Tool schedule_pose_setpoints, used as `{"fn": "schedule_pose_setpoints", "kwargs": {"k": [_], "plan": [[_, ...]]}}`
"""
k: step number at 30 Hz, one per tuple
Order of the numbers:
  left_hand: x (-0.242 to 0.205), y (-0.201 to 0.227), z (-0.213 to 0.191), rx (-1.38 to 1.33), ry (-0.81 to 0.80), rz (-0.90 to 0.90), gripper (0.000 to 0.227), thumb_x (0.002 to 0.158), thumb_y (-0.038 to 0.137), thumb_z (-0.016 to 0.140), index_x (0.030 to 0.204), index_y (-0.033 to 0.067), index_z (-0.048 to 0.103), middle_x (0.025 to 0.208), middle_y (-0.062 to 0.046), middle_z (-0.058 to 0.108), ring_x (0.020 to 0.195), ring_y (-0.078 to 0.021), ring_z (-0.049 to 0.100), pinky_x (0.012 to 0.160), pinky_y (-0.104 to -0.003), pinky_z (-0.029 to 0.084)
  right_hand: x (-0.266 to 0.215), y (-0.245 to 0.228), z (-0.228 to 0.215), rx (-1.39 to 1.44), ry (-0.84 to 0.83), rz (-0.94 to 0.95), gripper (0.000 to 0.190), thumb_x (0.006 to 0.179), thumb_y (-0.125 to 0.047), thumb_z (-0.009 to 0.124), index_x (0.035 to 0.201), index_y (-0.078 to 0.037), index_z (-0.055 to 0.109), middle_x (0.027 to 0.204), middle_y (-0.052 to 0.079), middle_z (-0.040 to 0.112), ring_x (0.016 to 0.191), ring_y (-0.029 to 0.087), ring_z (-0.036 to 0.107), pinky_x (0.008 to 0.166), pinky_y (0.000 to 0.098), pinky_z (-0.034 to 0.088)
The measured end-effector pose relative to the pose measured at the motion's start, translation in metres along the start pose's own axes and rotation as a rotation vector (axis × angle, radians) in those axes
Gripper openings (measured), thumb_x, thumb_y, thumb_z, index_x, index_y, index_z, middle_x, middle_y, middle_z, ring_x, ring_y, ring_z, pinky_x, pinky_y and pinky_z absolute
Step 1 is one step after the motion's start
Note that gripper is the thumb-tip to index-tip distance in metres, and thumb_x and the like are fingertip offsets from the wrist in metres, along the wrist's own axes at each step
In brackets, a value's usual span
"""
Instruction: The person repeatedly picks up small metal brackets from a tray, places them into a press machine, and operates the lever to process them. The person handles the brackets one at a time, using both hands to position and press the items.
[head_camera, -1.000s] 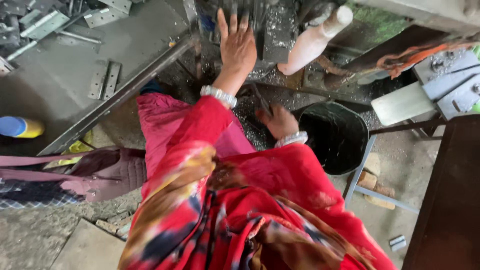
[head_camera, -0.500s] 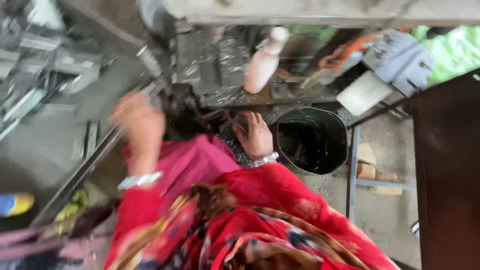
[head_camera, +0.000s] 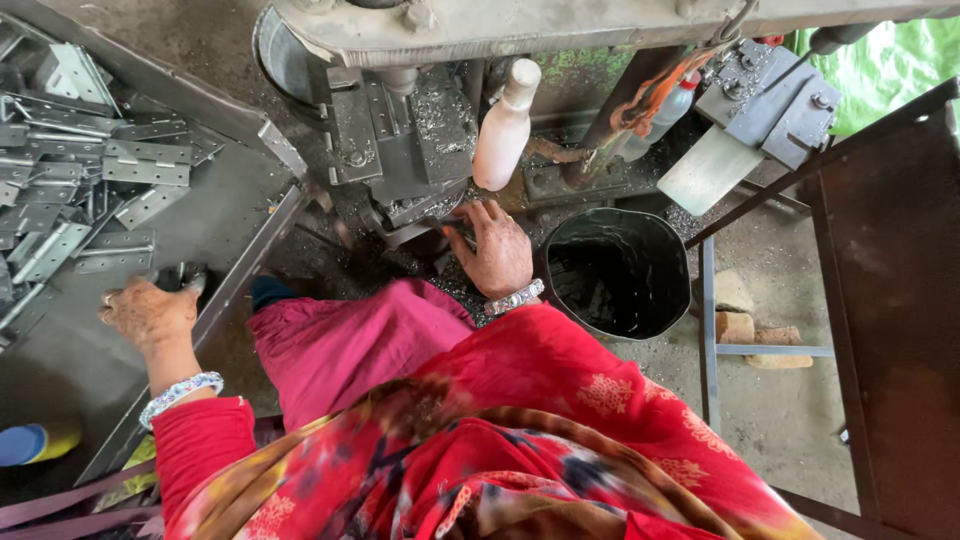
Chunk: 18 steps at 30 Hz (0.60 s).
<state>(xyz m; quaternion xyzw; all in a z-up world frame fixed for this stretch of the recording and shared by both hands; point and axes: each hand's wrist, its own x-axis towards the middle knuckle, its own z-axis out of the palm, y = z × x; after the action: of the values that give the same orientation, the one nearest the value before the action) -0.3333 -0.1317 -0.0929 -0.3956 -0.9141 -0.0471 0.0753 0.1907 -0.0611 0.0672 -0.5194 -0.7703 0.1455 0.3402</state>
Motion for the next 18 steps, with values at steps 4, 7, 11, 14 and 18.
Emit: {"fn": "schedule_pose_setpoints", "kwargs": {"k": [4,7,11,14,18], "plan": [[-0.015,-0.004,-0.001,-0.072,0.001,0.005,0.058,0.085,0.052,0.084,0.114,0.0025,0.073,0.114,-0.025,0.072,0.111,-0.0418,0.065,0.096,-0.053,0.045,0.0,-0.001,0.0,-0.001,0.006,-0.016,0.024,0.09,-0.027,0.073,0.108,-0.014,0.066,0.096,0.008,0.066,0.093,0.031,0.068,0.079,0.0455,0.053],[-0.029,0.001,0.002,-0.041,0.14,0.114,0.046,0.083,0.039,0.081,0.116,0.0076,0.075,0.111,-0.022,0.073,0.105,-0.0386,0.068,0.093,-0.051,0.048,0.0,-0.001,0.001,-0.01,-0.018,-0.002,0.022,0.091,-0.027,0.073,0.108,-0.015,0.066,0.094,0.008,0.066,0.091,0.031,0.068,0.078,0.0459,0.053],[-0.048,0.015,-0.035,-0.04,0.158,0.105,0.026,0.097,0.032,0.076,0.105,0.0065,0.077,0.1,-0.023,0.074,0.104,-0.042,0.068,0.093,-0.051,0.052,-0.002,-0.002,0.004,-0.033,-0.047,-0.014,0.023,0.092,-0.028,0.072,0.109,-0.014,0.065,0.096,0.008,0.067,0.092,0.032,0.068,0.078,0.046,0.053],[-0.044,0.073,-0.092,-0.227,0.092,0.173,0.037,0.082,0.024,0.075,0.117,0.0116,0.079,0.104,-0.023,0.073,0.097,-0.0444,0.067,0.083,-0.054,0.052,0.001,0.002,0.004,-0.115,0.012,-0.076,0.023,0.091,-0.029,0.073,0.107,-0.016,0.066,0.098,0.01,0.067,0.09,0.034,0.068,0.076,0.0467,0.054],[-0.059,0.194,-0.147,-0.868,-0.33,0.436,0.038,0.077,0.013,0.065,0.113,0.0133,0.077,0.083,-0.014,0.072,0.073,-0.0302,0.071,0.067,-0.044,0.053,-0.001,0.003,0.009,-0.173,-0.068,-0.026,0.025,0.092,-0.031,0.073,0.109,-0.014,0.065,0.1,0.011,0.068,0.089,0.035,0.069,0.073,0.0487,0.054]]}}
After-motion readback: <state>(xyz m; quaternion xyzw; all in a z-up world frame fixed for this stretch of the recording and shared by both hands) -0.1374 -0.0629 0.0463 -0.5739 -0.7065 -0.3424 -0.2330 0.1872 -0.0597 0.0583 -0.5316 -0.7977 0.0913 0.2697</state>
